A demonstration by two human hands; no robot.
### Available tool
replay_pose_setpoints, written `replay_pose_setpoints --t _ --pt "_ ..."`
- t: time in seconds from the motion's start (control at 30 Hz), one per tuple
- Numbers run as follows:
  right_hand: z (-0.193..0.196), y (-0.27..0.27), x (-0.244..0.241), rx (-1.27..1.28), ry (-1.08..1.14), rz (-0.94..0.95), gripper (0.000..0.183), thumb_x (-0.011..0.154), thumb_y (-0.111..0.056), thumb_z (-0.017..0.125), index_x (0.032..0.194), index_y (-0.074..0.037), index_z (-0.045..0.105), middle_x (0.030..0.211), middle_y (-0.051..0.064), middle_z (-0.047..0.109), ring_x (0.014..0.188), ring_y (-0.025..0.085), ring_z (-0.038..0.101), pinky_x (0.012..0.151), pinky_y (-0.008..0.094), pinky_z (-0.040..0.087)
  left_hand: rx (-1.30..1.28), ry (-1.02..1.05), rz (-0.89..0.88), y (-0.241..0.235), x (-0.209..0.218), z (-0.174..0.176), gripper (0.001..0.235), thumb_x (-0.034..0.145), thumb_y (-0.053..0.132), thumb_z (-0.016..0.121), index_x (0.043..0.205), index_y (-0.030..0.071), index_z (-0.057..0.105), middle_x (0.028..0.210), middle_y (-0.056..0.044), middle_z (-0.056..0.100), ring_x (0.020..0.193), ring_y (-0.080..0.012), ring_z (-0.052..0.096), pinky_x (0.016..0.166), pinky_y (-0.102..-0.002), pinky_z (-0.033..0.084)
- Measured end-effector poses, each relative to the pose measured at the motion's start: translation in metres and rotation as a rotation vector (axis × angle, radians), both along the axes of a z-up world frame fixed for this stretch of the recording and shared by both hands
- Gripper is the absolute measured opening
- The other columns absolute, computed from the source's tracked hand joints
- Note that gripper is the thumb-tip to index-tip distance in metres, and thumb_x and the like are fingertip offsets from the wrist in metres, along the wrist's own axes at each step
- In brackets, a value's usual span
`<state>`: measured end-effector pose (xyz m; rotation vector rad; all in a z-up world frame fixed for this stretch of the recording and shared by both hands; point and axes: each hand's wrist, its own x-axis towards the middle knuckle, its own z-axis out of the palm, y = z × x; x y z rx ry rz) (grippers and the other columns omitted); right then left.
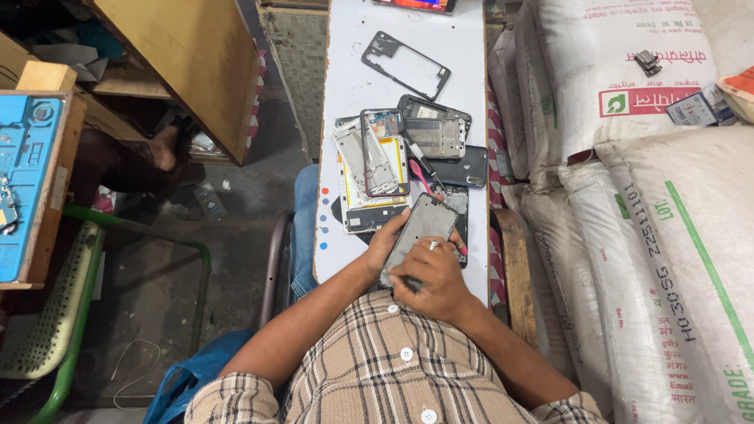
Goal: The person wipes the interior surfaces of a disassembled smartphone frame using a small cloth or tissue. They rotate the frame to access different edges and corners, repeatedly rubbing the metal surfaces while a soccer match plays on a nearby phone.
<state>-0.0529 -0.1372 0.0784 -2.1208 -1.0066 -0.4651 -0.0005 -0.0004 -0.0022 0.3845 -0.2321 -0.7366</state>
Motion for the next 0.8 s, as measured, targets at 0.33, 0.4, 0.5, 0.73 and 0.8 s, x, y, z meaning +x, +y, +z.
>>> replay_pose_setpoints --t 0.33,0.4,0.5,0.73,0.8 --pt "0.005 0.000 0.008 0.022 0.068 -0.113 0.010 0.071 -0.013 0.078 0.080 -0.011 0.075 0.076 0.000 0.062 0.074 0.018 0.059 0.080 0.036 0.041 0.198 0.057 0.080 0.000 0.004 -0.017 0.058 0.108 0.046 0.041 0.147 0.004 0.051 0.133 -0.012 0.064 0.118 -0.0200 0.063 0.106 -0.031 0.049" --pt "0.005 0.001 0.007 0.019 0.053 -0.116 0.010 0.070 -0.012 0.078 0.080 -0.012 0.075 0.075 0.000 0.062 0.074 0.018 0.059 0.080 0.036 0.040 0.216 0.082 0.071 0.001 0.004 -0.021 0.057 0.108 0.047 0.041 0.145 0.004 0.053 0.130 -0.012 0.065 0.115 -0.0201 0.064 0.104 -0.032 0.050" --pt "0.004 0.001 0.006 0.012 0.053 -0.122 0.010 0.070 -0.012 0.078 0.080 -0.011 0.075 0.076 0.000 0.062 0.075 0.019 0.059 0.083 0.037 0.040 0.210 0.073 0.068 0.000 0.004 -0.025 0.057 0.110 0.048 0.042 0.142 0.003 0.055 0.126 -0.014 0.066 0.111 -0.0206 0.065 0.100 -0.032 0.051" --pt "-0.004 -0.002 0.010 0.058 0.110 -0.119 0.011 0.072 -0.010 0.078 0.083 -0.009 0.074 0.078 0.003 0.064 0.076 0.020 0.061 0.083 0.037 0.043 0.247 0.104 0.091 -0.001 0.005 -0.034 0.057 0.108 0.048 0.044 0.139 0.002 0.056 0.124 -0.014 0.067 0.110 -0.0206 0.066 0.099 -0.032 0.053" --pt "-0.005 -0.006 0.014 0.090 0.135 -0.144 0.011 0.078 -0.009 0.079 0.087 -0.007 0.072 0.081 0.005 0.064 0.078 0.021 0.063 0.085 0.036 0.047 0.293 0.078 0.119 -0.002 0.004 -0.036 0.056 0.107 0.047 0.044 0.139 0.002 0.056 0.124 -0.013 0.067 0.110 -0.0204 0.066 0.099 -0.032 0.053"
